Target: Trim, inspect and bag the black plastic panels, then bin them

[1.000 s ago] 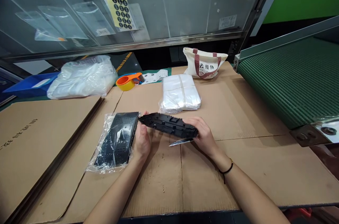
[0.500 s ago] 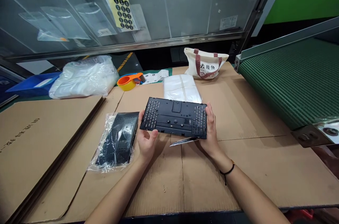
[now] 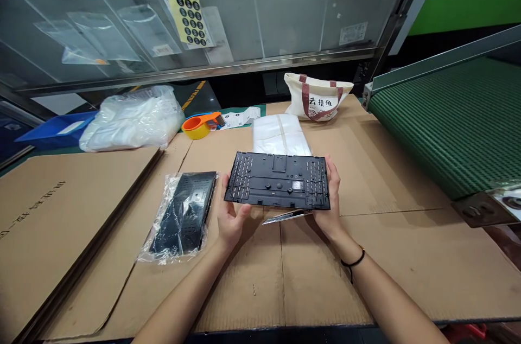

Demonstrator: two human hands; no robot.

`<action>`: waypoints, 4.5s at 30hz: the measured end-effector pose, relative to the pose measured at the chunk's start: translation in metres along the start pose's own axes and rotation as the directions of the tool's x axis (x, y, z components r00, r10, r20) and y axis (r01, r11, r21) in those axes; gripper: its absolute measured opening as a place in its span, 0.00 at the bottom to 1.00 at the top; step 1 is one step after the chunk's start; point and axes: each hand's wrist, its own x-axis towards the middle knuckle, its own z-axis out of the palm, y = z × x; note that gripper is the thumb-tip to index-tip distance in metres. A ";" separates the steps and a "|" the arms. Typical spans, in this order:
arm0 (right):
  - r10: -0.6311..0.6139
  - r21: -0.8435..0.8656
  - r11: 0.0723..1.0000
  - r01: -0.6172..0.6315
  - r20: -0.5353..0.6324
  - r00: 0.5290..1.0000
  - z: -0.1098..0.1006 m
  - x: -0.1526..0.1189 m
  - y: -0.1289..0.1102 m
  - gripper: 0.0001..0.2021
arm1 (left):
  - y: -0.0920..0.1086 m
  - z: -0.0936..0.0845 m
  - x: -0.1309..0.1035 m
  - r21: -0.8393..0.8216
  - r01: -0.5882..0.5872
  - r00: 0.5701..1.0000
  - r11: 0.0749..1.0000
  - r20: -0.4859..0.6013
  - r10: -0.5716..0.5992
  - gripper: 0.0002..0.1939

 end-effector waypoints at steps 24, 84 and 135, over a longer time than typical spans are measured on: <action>0.190 0.170 0.969 -0.181 -0.037 0.981 0.006 0.001 0.003 0.37 | 0.009 0.001 0.004 0.223 -0.253 0.967 0.941 0.066 0.244 0.43; 0.469 0.328 0.866 -0.377 -0.274 0.840 -0.063 0.004 0.049 0.24 | 0.022 0.057 0.112 0.539 -0.703 0.675 0.464 0.710 0.199 0.18; 0.304 -0.028 0.952 -0.303 0.129 0.944 -0.049 -0.014 0.009 0.15 | 0.020 0.078 0.181 0.368 0.342 0.913 0.865 0.087 -0.398 0.12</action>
